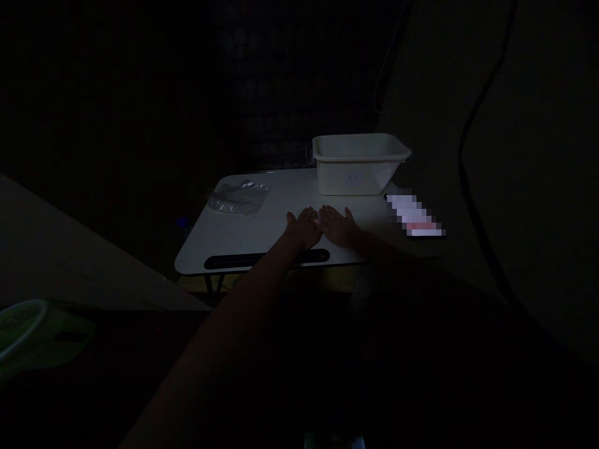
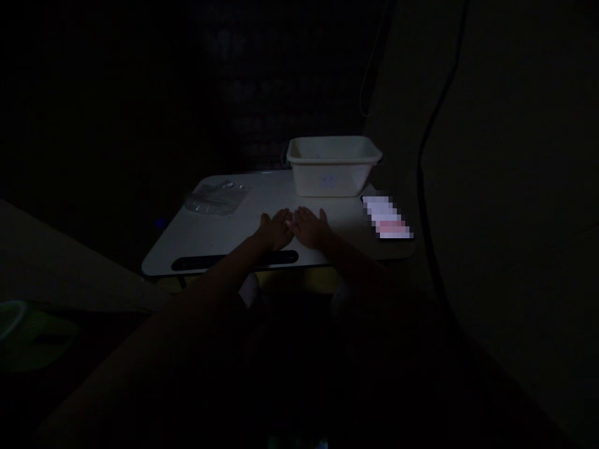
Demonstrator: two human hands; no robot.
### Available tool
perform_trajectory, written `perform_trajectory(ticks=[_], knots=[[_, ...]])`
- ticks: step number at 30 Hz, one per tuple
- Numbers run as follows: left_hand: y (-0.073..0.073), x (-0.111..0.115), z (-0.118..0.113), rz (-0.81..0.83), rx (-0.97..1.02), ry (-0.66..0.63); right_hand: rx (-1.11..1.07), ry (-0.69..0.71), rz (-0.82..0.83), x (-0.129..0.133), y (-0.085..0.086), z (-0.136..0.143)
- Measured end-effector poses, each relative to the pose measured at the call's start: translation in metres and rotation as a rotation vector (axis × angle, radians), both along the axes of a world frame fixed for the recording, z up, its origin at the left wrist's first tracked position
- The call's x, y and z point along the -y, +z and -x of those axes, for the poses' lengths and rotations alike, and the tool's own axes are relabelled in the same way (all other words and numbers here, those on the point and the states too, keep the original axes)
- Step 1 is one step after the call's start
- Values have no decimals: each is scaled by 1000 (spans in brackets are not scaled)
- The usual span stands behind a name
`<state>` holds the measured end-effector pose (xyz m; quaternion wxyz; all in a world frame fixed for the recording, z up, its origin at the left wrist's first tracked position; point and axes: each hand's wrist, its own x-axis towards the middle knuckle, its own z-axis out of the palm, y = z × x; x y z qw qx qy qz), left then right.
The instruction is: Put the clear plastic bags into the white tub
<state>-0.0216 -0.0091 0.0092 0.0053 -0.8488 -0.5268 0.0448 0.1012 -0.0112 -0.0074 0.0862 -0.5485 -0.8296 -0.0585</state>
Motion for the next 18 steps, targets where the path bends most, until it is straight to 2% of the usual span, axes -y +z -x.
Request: perform_trajectory(ticks=[5, 12, 18], knots=[[1, 0, 0, 1, -8, 3, 24, -9, 25, 0, 2, 1], [0, 0, 0, -41, 5, -12, -2, 0, -67, 0, 0, 0], [-1, 0, 0, -24, -5, -38, 5, 32, -36, 0, -1, -1]])
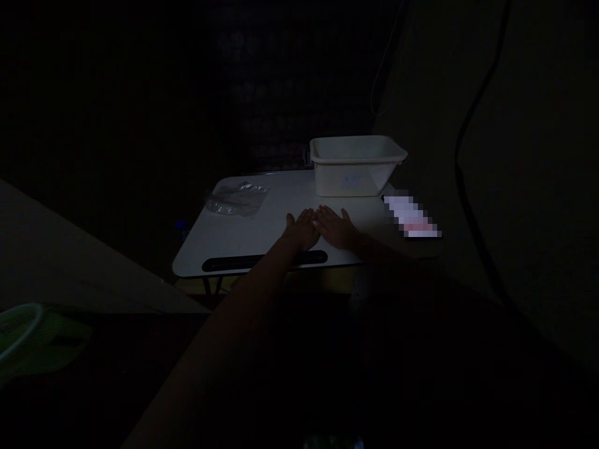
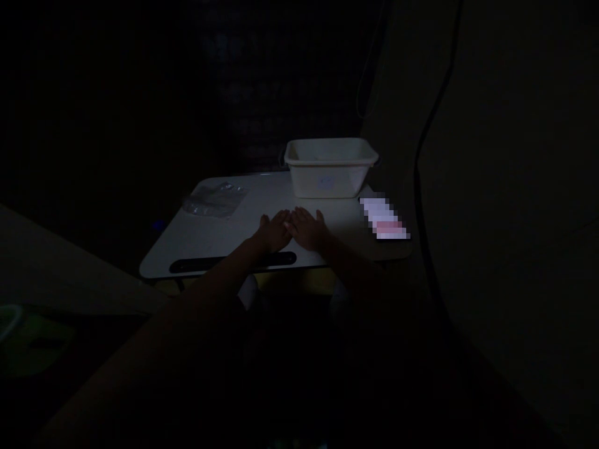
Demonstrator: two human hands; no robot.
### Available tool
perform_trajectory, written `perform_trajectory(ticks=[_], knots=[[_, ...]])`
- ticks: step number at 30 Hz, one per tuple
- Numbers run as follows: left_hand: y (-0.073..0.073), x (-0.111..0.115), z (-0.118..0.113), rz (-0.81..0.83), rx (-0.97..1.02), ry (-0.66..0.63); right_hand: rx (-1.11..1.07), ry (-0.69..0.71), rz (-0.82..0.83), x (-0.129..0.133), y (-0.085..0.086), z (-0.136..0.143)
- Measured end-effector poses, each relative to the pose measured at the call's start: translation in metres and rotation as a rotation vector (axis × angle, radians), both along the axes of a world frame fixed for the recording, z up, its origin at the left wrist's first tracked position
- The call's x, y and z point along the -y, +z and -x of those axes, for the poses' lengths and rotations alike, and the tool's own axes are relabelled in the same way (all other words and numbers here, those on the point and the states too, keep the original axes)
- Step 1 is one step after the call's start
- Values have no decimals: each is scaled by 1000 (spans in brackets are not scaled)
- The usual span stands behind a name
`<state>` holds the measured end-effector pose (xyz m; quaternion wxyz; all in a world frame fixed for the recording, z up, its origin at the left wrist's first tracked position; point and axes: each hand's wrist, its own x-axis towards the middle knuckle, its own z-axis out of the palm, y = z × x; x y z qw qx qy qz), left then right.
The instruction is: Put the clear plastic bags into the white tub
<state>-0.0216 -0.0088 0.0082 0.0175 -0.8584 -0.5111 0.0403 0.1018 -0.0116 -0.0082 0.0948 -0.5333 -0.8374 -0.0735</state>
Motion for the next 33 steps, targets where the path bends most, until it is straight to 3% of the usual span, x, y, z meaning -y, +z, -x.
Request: perform_trajectory(ticks=[15, 19, 25, 33], knots=[[-3, -2, 0, 39, 41, 15, -7, -37, 95, -1, 3, 2], [1, 0, 2, -27, 73, -2, -27, -30, 73, -3, 7, -2], [12, 1, 14, -118, 55, -147, 59, 97, 0, -3, 17, -16], [5, -2, 11, -172, 92, -185, 129, 148, -109, -4, 21, -8]])
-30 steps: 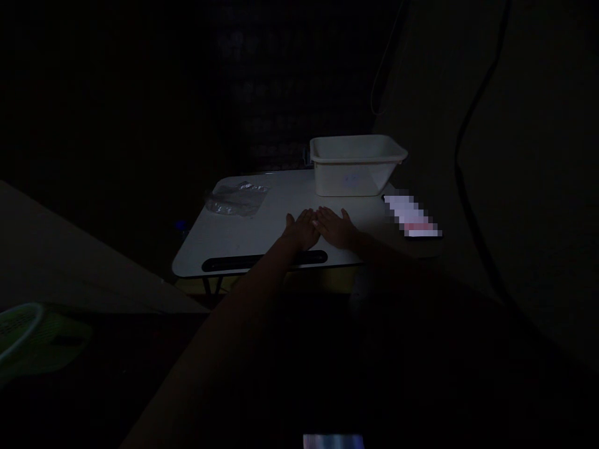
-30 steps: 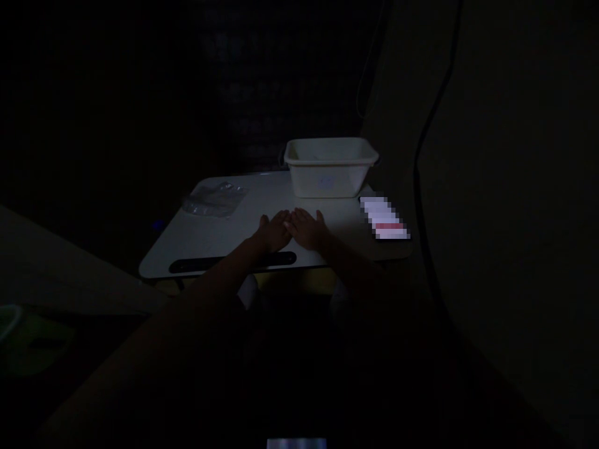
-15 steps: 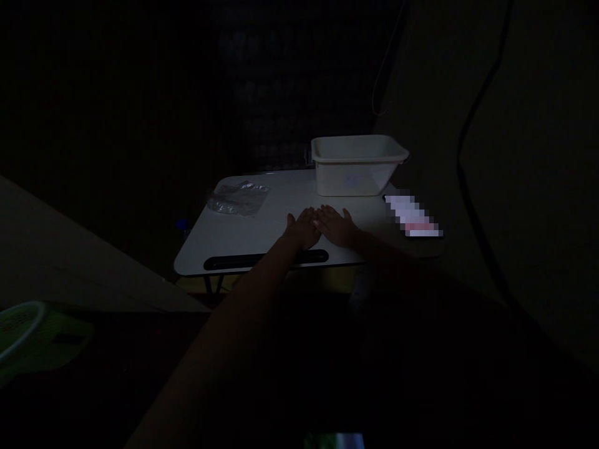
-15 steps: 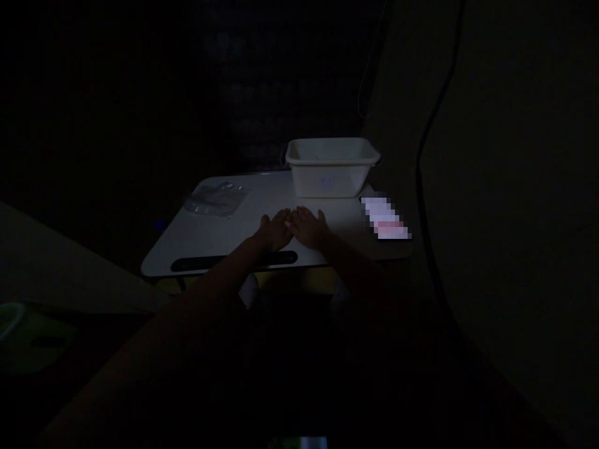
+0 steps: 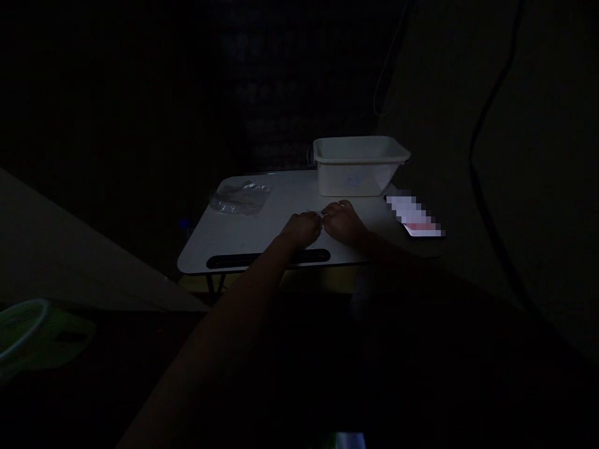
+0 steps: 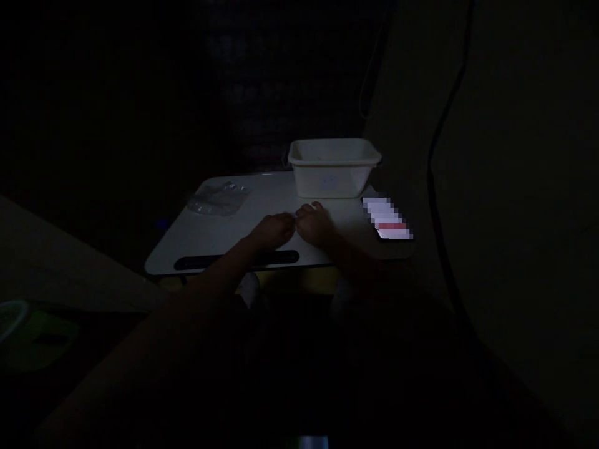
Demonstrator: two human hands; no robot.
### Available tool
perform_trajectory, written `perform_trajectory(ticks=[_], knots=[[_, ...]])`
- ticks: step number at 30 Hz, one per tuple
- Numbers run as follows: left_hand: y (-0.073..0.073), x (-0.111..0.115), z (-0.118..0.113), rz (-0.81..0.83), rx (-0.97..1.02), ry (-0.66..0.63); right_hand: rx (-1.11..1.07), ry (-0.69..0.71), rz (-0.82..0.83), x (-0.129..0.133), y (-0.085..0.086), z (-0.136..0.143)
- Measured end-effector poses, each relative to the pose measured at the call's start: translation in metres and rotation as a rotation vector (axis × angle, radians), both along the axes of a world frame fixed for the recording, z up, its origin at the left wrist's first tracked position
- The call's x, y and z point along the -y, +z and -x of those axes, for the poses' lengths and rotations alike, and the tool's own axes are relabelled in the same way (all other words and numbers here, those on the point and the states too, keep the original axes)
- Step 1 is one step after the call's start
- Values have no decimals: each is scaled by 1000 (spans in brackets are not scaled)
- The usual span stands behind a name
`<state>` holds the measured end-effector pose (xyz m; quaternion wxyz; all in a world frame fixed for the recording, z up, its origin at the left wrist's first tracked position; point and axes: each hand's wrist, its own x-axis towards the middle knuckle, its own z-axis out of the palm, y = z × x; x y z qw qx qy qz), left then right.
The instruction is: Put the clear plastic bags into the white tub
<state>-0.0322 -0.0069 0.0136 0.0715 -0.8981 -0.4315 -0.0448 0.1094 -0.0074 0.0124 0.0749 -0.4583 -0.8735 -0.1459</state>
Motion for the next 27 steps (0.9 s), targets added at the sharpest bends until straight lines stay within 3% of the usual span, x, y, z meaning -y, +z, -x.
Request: perform_trajectory(ticks=[4, 8, 12, 16, 19, 23, 27], knots=[[3, 0, -3, -38, 64, 73, -51, -18, -17, 0, 8, 3], [9, -3, -1, -24, 168, 172, -242, -88, 15, 1, 14, 1], [11, -13, 1, 78, 462, 216, -607, -177, 111, -7, 8, -3], [6, -27, -1, 160, 817, 282, -963, -178, 299, -22, 1, -7], [3, -33, -3, 211, 959, 363, -1150, -192, 379, -30, -3, -9], [1, -29, -3, 222, 849, 442, -1016, -299, 337, -30, -9, -10], [-2, -15, -1, 149, 516, 233, -587, -230, 131, -18, -11, -10]])
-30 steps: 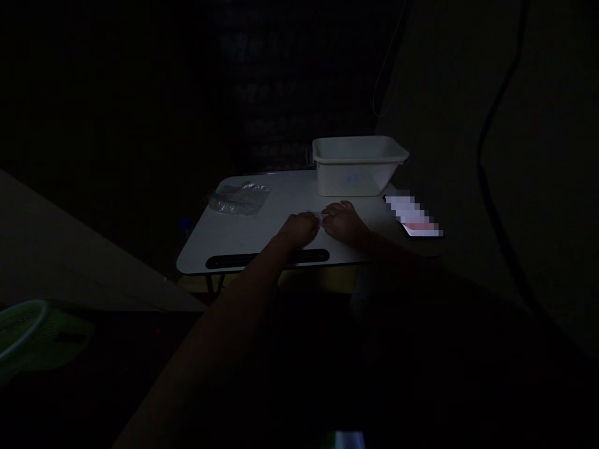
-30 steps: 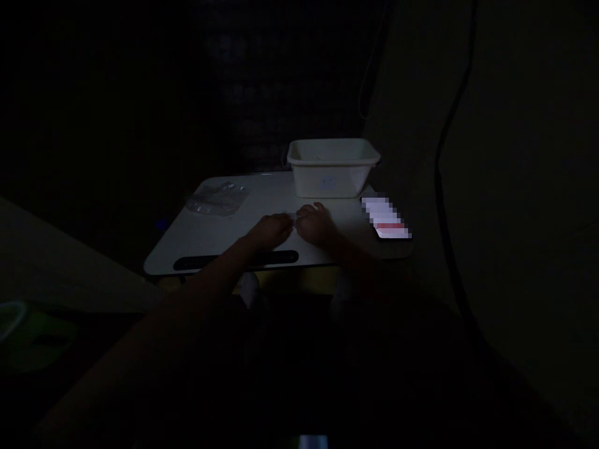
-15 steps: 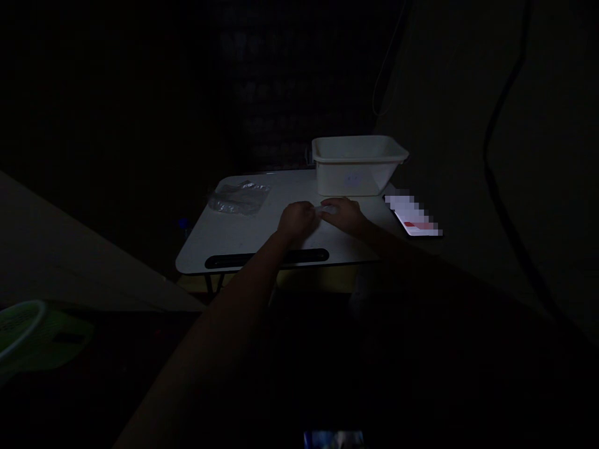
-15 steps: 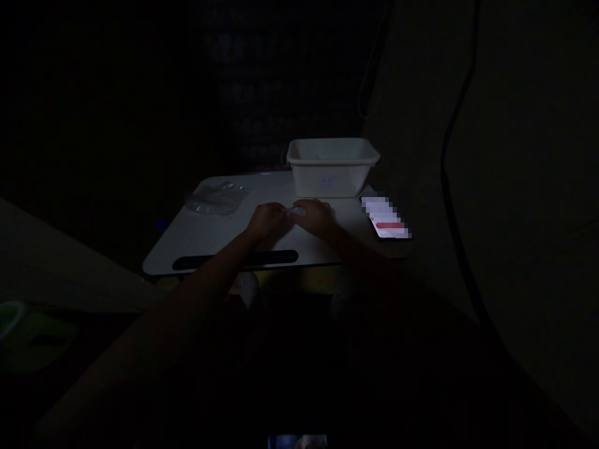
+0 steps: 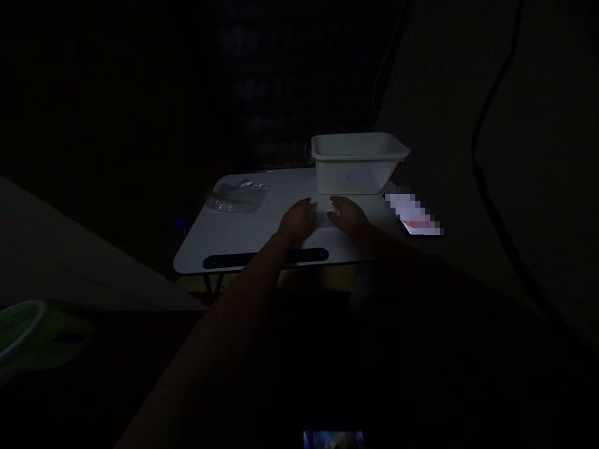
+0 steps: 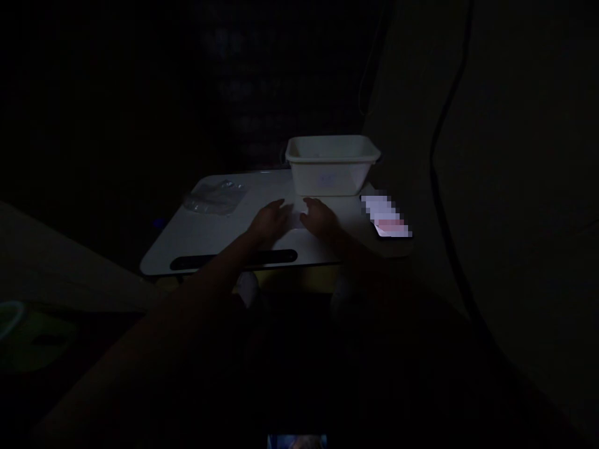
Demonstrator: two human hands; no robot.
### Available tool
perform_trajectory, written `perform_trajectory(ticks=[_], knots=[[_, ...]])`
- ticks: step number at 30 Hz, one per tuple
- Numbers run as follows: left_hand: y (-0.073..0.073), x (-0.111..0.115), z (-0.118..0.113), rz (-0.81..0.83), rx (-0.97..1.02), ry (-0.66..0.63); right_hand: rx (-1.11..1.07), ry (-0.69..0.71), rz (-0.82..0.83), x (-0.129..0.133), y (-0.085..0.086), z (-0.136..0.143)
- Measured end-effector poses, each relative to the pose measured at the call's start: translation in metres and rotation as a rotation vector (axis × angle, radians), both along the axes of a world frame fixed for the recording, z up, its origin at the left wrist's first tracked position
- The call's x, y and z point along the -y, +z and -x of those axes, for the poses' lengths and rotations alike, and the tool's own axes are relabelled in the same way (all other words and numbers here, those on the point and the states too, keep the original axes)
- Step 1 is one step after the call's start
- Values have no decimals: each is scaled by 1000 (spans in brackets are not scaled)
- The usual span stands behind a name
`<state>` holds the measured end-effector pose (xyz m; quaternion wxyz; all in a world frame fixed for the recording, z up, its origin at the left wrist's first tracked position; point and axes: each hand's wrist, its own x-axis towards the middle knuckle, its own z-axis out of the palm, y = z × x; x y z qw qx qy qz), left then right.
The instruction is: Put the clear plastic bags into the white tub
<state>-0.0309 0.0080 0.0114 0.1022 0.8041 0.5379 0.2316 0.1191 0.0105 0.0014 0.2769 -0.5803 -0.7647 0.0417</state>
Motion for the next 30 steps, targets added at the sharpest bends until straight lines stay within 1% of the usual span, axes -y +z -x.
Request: perform_trajectory(ticks=[2, 4, 7, 10, 16, 21, 24, 27, 30], knots=[[-4, 6, -1, 14, -179, -101, 221, 101, -44, 8, -1, 2], [-7, 11, -3, 57, -317, -137, 358, 165, -41, 15, -3, 6], [-9, 16, -6, 103, -442, -125, 446, 174, -28, 23, -8, 10], [-8, 18, -9, 107, -505, -119, 482, 174, -31, 26, -11, 11], [-7, 18, -10, 113, -531, -113, 495, 159, 25, 24, -12, 10], [-5, 19, -11, 138, -511, -104, 471, 165, 6, 23, -16, 9], [-3, 21, -13, 142, -517, -100, 456, 170, 35, 21, -16, 8], [1, 24, -14, 107, -526, -93, 403, 162, 96, 19, -12, 8], [3, 26, -16, 42, -515, -70, 371, 151, 68, 18, -9, 7]])
